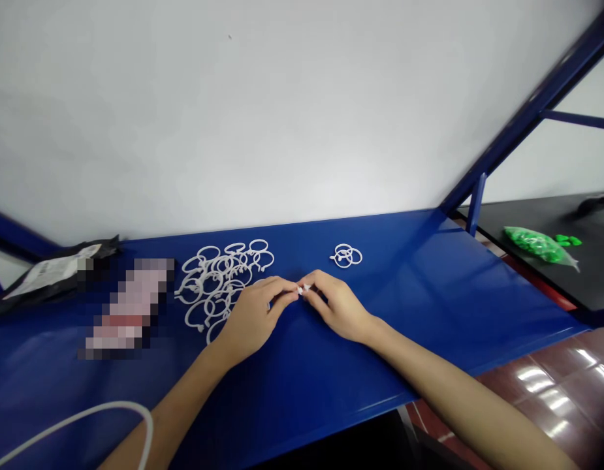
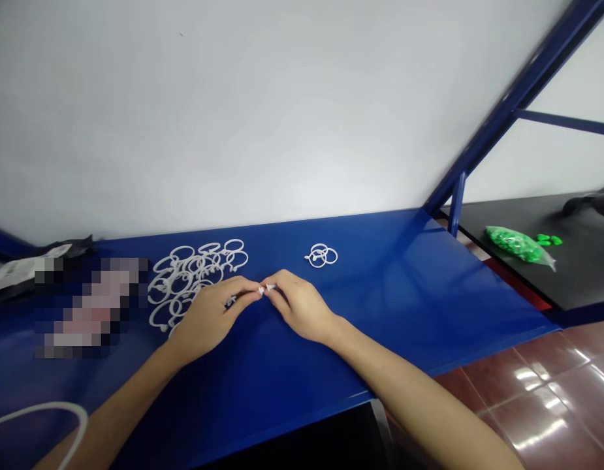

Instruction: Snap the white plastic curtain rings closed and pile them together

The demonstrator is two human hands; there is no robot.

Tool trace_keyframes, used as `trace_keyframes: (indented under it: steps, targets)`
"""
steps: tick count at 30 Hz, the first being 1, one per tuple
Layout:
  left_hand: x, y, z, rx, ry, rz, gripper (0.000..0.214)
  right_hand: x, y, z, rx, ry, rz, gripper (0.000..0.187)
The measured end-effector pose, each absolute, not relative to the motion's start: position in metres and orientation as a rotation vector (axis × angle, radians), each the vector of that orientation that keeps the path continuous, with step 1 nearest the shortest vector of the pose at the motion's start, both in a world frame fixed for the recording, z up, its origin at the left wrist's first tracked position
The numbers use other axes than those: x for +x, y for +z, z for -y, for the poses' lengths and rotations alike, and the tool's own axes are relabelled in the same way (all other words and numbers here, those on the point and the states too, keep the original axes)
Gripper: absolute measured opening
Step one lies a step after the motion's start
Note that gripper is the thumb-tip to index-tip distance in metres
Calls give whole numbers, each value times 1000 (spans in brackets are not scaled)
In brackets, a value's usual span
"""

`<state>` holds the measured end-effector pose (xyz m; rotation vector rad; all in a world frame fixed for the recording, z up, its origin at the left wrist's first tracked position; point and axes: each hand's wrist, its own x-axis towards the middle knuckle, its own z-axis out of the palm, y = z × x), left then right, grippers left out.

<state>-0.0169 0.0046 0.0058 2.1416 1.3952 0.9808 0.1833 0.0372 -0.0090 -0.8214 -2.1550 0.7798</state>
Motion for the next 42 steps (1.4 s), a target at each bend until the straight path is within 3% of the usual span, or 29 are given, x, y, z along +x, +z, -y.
trace_keyframes:
  steps: [6,26,32,35,42]
  targets:
    - [-17,12,-4,1895,1033,-1474,13,183,-6,-38,-913,1017,1929,13]
    - [-3,-12,7,2471,1286,-1370,19,192,-7,-33,-728,828,2179,13]
    - [-6,-12,0,2561,1146,-1373,23,189,-11,-34,-853,778,2225,14]
    - [-15,-11,-8,2623,993,-1516,21,188,-13,-42,-967,636,2254,15]
    - [-40,-16,-24,2515,678,-2069,38,213,-13,-73,-1375,-26,2132,12]
